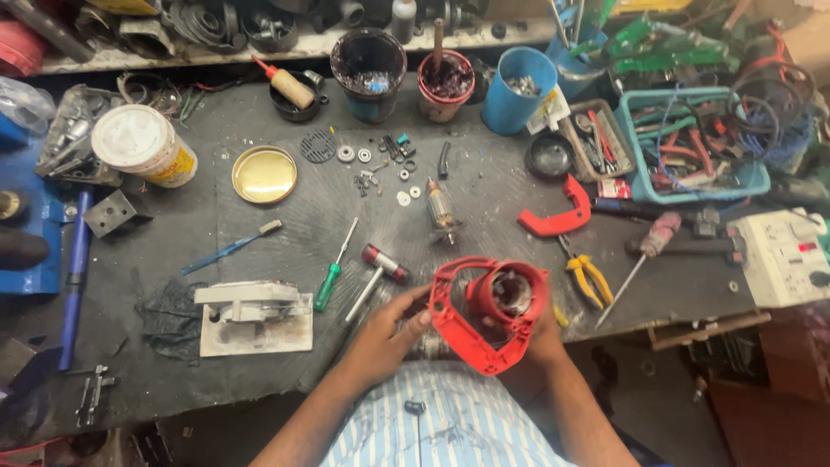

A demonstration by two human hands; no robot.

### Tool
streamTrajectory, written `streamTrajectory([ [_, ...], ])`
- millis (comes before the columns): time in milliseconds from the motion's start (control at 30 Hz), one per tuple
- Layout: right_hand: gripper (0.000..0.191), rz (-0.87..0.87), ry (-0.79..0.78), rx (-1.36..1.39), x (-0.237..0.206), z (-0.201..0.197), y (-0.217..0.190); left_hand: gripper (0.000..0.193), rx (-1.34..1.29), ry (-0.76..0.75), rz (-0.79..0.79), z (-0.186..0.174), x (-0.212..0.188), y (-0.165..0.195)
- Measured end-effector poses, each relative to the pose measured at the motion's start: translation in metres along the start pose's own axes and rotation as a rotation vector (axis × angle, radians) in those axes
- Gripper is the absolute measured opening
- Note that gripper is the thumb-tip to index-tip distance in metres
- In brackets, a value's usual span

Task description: The person fits a motor and a red circular fan-cover plate into a red plastic tool housing on a workbench, aligns the parts, and uses a green-handled screwdriver to drive screws into the housing. They then lift the assembled housing, hold it up, and handle its wires and small components.

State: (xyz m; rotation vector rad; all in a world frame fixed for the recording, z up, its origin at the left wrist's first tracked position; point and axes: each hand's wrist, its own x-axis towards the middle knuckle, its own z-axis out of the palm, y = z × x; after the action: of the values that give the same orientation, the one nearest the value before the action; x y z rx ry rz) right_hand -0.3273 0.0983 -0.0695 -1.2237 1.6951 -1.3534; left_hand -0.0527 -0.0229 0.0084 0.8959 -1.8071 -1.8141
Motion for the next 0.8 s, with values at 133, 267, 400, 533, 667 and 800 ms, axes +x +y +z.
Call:
streamTrajectory([
  [133, 0.092, 0.101, -0.133, -0.094, 0.012, -0.017, -0.001, 0.038, 0.045, 0.078, -0.198, 0.012, 0.012, -0.010],
  [267, 0.085, -0.131, -0.182, -0.302, 0.016, -0.033, -0.003, 0.035, 0.107, 0.046, -0.234, 0.014, 0.014, -0.019],
  [400, 0.069, -0.099, -0.149, -0.293, 0.013, -0.039, 0.008, 0.042, 0.177, -0.021, -0.317, 0.017, 0.011, -0.015],
  [533, 0.067, -0.114, -0.106, -0.249, 0.008, -0.046, 0.022, 0.048, 0.384, -0.043, -0.282, 0.037, 0.011, 0.002],
  [667, 0.062, -0.086, -0.009, -0.162, -0.004, -0.055, 0.030, 0.056, 0.493, -0.041, -0.379, 0.063, 0.013, 0.018],
  [800, 0.050, 0.043, 0.044, 0.126, -0.014, -0.059, 0.032, 0.063, 0.537, -0.001, -0.328, 0.073, 0.011, 0.023],
])
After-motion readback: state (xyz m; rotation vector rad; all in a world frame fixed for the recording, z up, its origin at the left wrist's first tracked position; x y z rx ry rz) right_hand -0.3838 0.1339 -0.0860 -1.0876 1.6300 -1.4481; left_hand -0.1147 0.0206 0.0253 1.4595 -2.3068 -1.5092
